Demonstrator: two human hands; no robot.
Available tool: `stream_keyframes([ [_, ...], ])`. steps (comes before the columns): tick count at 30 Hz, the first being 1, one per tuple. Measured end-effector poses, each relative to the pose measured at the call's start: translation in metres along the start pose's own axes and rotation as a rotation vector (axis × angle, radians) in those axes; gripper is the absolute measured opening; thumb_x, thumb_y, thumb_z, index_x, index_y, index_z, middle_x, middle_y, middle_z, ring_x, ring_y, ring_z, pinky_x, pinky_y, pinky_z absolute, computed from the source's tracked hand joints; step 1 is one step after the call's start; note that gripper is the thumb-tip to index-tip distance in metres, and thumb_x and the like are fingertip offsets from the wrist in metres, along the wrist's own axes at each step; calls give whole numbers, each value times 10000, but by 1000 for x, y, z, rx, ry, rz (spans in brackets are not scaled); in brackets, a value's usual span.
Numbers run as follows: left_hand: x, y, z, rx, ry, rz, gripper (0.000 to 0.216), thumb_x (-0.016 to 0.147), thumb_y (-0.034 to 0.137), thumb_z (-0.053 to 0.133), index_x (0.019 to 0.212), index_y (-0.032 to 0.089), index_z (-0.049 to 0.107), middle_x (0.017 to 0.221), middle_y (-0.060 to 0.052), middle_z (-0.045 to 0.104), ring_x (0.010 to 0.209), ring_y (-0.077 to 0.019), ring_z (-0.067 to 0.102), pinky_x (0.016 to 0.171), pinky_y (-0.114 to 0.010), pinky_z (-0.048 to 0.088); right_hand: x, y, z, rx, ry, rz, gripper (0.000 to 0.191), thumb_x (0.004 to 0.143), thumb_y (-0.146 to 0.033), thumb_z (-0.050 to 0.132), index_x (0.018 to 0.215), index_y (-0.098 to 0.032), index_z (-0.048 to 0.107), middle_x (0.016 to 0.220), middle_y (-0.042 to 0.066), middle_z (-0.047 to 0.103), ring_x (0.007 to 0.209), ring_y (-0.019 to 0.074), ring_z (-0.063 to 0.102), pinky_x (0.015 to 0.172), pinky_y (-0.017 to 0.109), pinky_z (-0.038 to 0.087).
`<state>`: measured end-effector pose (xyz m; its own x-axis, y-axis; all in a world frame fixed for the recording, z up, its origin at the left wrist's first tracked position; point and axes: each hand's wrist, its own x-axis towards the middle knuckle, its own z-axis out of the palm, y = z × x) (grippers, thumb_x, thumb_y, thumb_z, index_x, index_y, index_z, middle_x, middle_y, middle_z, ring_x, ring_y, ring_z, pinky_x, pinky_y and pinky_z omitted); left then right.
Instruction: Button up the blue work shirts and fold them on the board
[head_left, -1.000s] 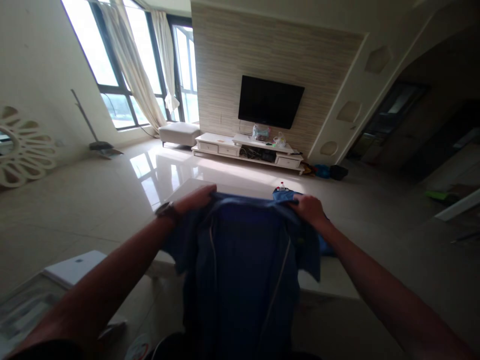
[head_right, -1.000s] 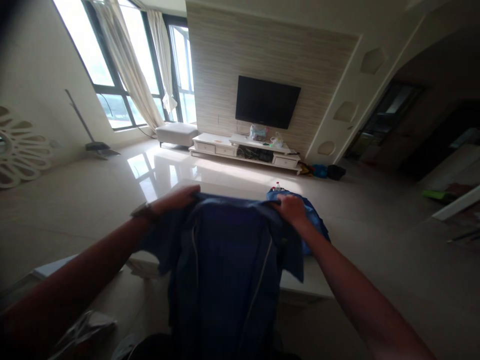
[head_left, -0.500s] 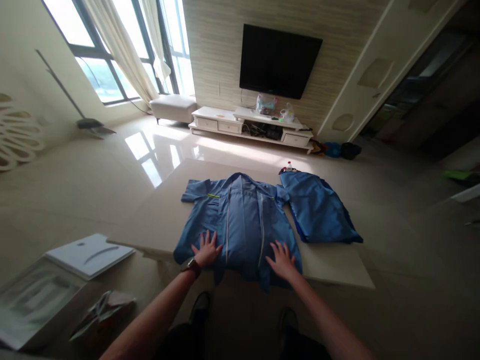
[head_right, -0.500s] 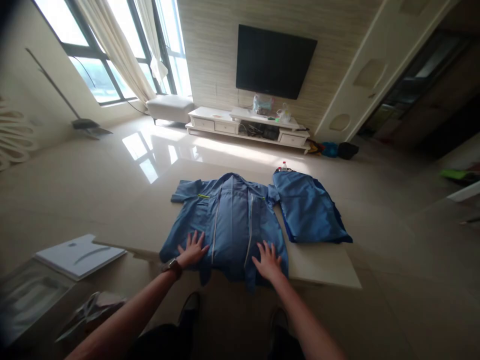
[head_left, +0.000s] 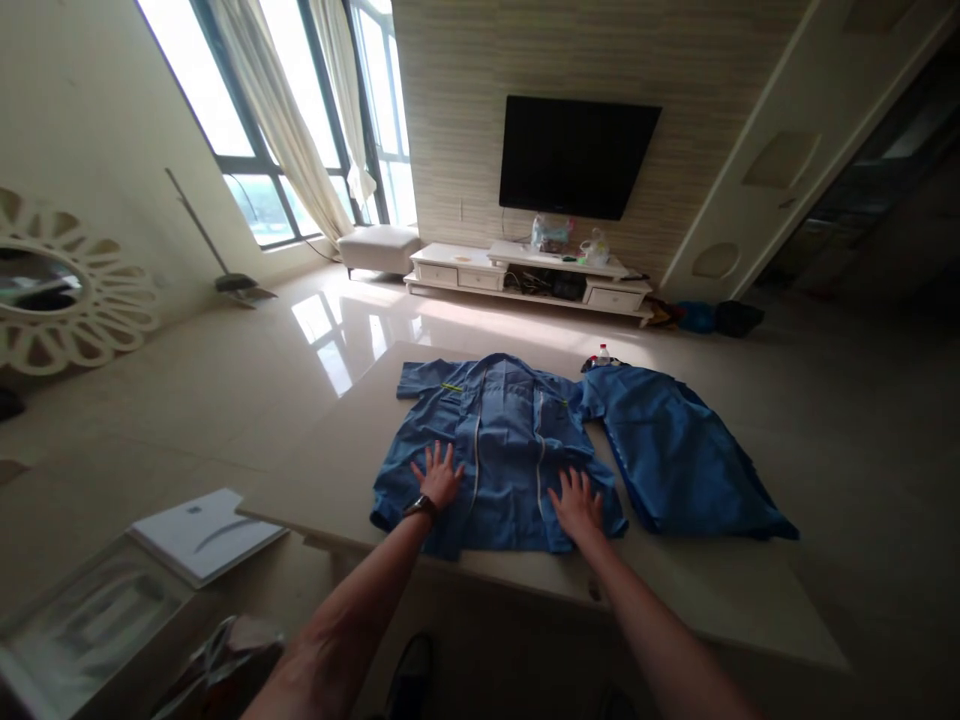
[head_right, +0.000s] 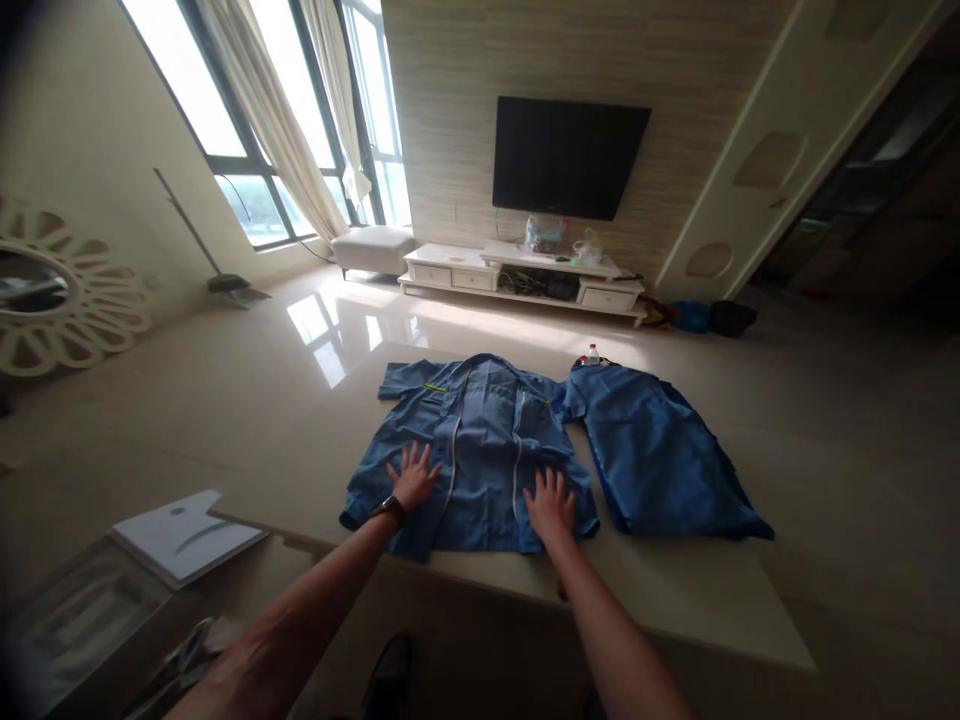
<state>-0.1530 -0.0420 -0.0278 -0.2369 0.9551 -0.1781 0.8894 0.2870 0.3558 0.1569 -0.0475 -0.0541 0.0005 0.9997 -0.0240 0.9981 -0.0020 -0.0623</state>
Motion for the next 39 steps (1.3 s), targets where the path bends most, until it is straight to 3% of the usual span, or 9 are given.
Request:
stream_keyframes([
  [4,-64,18,19,-40,32,-116,618,944,454,526,1479,154,452,1524,-272,440,1405,-409,420,1068,-601,405,-54,-3,17,63,90,102,550,989,-553,480,1322,-146,641,1356,222,589,1251,376,524,989,497,431],
  [7,-107,26,33,-21,-29,-121,446,909,339,580,1314,160,523,1381,-231,532,1322,-365,495,1015,-508,447,-92,-2,17,125,78,72,348,978,-415,522,1191,-192,684,1214,166,651,1173,338,579,944,446,450],
  [9,-122,29,35,-28,-34,-90,428,891,210,560,1313,165,503,1347,-206,550,1295,-321,532,999,-433,458,-107,-3,6,184,85,42,248,957,-294,525,1119,-216,695,1158,129,669,1142,305,605,939,401,457],
  [14,-132,25,19,-236,-72,-178,670,794,42,566,1438,91,385,1215,-203,635,1079,-263,684,895,-327,502,-124,2,-21,382,221,36,217,908,-229,497,1003,-212,692,1044,113,680,1063,289,635,955,370,483],
  [18,-133,15,1,-498,-3,-171,584,761,34,590,1331,110,492,1012,-121,714,940,-244,717,849,-334,534,-135,14,-15,575,202,41,220,833,-235,525,969,-207,695,994,118,715,966,292,684,873,386,531],
  [22,-135,16,-11,-786,164,-157,532,767,182,713,1271,150,546,1155,-146,719,1050,-241,713,885,-337,555,-136,15,-15,728,23,13,171,771,-244,544,819,-214,705,833,81,744,787,268,705,758,380,544],
  [27,-137,40,-14,-1179,211,-142,571,748,460,773,1192,134,622,950,-108,773,770,-189,715,693,-290,542,-118,-4,-47,931,167,-26,238,814,-370,582,855,-192,735,879,99,756,838,267,704,803,387,536],
  [33,-139,60,-23,-1053,172,-42,544,800,543,723,1121,105,763,781,-41,733,663,-144,600,611,-253,441,-113,-16,-68,1102,147,67,314,838,-476,643,915,-184,727,876,87,763,812,243,689,786,356,524],
  [39,-155,59,-36,-634,236,210,279,899,337,641,1066,203,820,912,-64,742,853,-201,647,832,-326,509,-119,-13,-77,1262,126,136,432,734,-596,782,791,-174,707,699,41,704,630,169,591,626,294,469],
])
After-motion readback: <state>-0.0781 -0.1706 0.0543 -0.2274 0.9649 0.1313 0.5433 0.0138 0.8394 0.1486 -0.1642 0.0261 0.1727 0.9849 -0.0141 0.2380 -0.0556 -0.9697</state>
